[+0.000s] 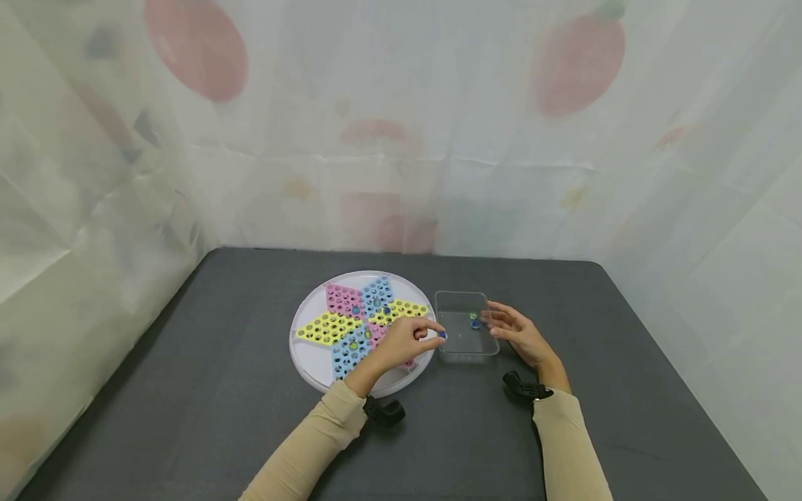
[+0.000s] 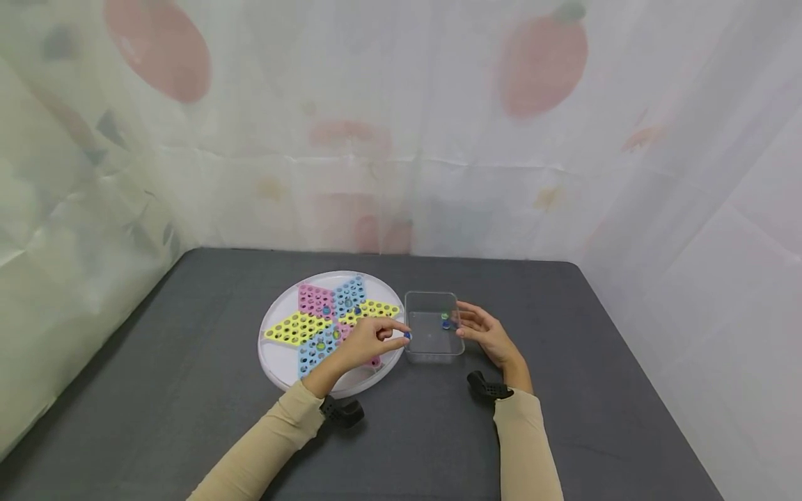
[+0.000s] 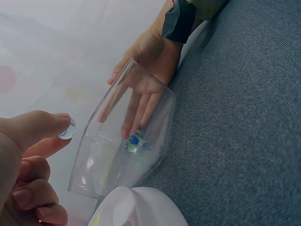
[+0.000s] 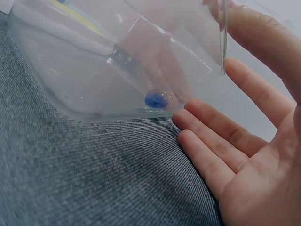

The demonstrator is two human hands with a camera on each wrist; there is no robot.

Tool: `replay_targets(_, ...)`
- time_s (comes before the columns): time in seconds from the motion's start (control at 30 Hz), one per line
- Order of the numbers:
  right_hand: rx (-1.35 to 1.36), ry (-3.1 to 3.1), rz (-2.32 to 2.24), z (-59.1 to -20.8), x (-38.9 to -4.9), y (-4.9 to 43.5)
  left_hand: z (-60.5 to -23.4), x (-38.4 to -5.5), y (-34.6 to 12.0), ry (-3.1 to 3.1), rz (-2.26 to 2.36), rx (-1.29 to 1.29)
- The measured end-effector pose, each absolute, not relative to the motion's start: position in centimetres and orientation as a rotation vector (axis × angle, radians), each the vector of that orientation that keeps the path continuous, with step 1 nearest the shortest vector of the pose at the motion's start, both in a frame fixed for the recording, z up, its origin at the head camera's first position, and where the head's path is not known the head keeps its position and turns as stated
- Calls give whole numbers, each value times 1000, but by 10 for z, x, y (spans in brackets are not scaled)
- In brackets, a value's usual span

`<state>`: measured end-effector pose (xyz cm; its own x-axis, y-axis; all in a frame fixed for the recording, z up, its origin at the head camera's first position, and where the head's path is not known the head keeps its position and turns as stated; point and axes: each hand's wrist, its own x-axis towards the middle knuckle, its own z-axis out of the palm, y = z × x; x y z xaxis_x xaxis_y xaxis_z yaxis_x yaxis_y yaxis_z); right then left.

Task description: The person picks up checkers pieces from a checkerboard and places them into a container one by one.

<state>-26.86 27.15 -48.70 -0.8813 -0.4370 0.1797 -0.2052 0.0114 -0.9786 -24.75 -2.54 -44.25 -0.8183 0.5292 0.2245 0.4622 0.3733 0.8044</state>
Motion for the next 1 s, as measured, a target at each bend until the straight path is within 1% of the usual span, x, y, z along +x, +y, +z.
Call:
replay_targets(0.17, -632, 2100, -1974, -486, -267, 272, -447, -248, -23, 2522, 1456, 907)
replay_targets(0.5, -679, 2088, -1979, -485, -267, 273, -453, -249, -21, 2531, 1446, 926)
replay_targets(1.0, -657, 2087, -1981, -485, -266, 270, -456, -248, -22, 2526, 1434, 890)
